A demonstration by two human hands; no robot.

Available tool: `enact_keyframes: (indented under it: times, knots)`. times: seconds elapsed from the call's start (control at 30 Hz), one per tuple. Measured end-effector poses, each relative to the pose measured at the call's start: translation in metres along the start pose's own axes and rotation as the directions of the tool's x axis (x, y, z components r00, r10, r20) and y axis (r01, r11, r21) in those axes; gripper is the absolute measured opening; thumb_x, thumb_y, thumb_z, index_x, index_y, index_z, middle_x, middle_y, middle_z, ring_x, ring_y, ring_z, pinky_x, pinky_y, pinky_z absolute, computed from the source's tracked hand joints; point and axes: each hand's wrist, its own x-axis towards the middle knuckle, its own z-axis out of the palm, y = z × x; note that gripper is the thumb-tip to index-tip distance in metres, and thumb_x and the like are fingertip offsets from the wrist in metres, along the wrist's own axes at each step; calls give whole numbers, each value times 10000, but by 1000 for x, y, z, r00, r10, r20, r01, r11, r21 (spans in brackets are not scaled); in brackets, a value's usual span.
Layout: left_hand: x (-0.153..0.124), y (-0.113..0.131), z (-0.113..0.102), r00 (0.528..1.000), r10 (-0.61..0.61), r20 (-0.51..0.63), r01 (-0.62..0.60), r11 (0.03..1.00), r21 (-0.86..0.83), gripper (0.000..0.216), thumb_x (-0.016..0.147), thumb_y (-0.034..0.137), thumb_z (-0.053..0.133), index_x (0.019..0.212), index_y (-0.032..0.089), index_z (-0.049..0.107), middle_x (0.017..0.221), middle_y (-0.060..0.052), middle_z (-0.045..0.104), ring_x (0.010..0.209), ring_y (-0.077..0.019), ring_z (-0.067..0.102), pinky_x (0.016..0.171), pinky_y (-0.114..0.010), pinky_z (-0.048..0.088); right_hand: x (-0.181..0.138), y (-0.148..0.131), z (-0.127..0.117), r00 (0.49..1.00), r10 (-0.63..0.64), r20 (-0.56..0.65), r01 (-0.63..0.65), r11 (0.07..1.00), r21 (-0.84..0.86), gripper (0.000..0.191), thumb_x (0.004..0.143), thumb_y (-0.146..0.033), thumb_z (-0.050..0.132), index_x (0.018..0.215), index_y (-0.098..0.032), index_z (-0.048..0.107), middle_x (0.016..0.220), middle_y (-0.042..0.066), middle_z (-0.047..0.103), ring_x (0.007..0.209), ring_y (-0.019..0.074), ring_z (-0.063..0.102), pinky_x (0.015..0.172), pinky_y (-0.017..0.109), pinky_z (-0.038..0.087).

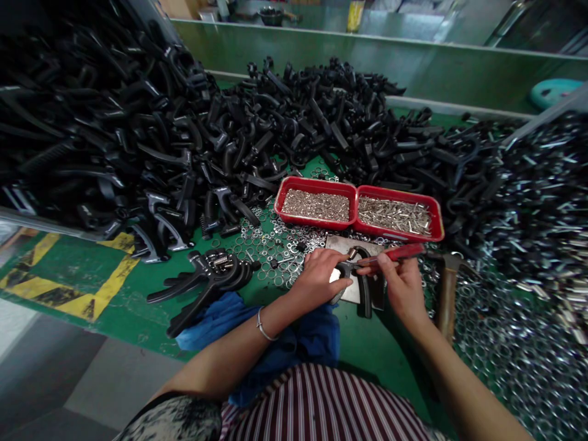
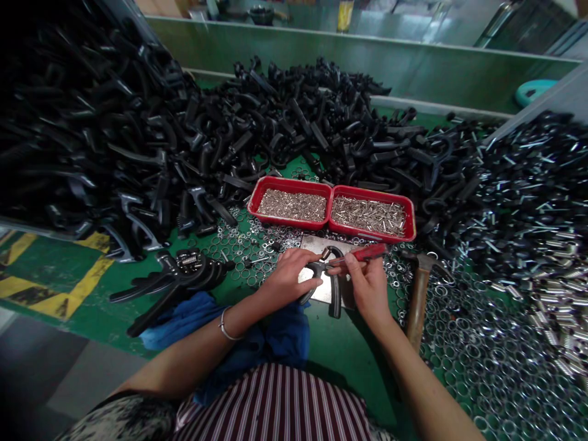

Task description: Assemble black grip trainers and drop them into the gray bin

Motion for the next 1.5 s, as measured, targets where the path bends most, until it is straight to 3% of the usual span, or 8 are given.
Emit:
enact_keyframes:
  times: [0.23,0.47,0.6,0.73,0.9,1.03,1.2,1.5]
  knots:
    - [2,-2,-2,999,5,43,-4,1000,-25,489,831,393,721,1253,206,561,1240,-71,612,1182,-269,494,1032,-424,359,6,-15,3,980,-126,153,180,889,-420,237,921,-473,567,969,-253,493,706,48,696,682,264,691,677,397,525]
    - [3,1,-6,998,-19,61,19,1000,6,477,853,432,688,1266,228,563,1250,-63,610,1184,-277,491,1029,-433,354,34,-39,-6,948,96,302,-166,962,215,307,957,-564,428,984,-270,513,607,-60,616,272,68,270,308,230,283]
    - [2,-1,-5,997,-34,66,34,999,3,479,854,451,681,1270,243,567,1260,-58,607,1202,-273,485,1049,-434,340,27,-16,-14,968,135,212,-198,929,312,291,901,-540,568,922,-257,504,754,-2,706,421,118,539,447,270,465]
    - [-1,4,-10,995,3,98,-4,1000,14,545,862,485,668,1340,257,535,1330,-70,574,1243,-268,469,1069,-440,335,19,8,-49,974,198,106,-176,966,-187,354,887,-606,551,893,-252,533,570,-24,621,384,159,512,409,285,392]
    - [35,11,-49,999,40,-8,-37,971,237,308,987,385,488,1228,274,645,1216,-68,626,1154,-249,526,1022,-436,393,25,-16,-96,987,-116,109,152,482,-863,407,858,-621,581,854,-228,686,787,95,694,661,264,622,572,374,436]
    - [95,-7,-85,954,-274,-125,295,771,564,328,981,150,397,1122,86,686,1129,-196,656,1090,-285,605,968,-434,458,56,-52,-63,874,-367,318,465,443,-766,264,947,-411,529,984,-231,718,976,95,695,907,270,618,784,406,467]
    - [131,-24,-95,913,-399,-85,357,682,638,272,890,50,478,1006,31,723,989,-229,710,953,-304,698,823,-377,547,121,-68,18,706,-334,625,699,182,-692,254,941,-243,515,866,-166,746,885,124,693,904,270,541,855,410,380]
    - [117,-22,-88,944,-298,-143,314,675,668,337,971,100,339,1147,52,623,1157,-219,651,1108,-292,639,941,-407,504,160,-49,53,715,-254,652,694,145,-705,174,876,-189,571,800,-126,714,906,181,697,965,323,489,789,416,320]
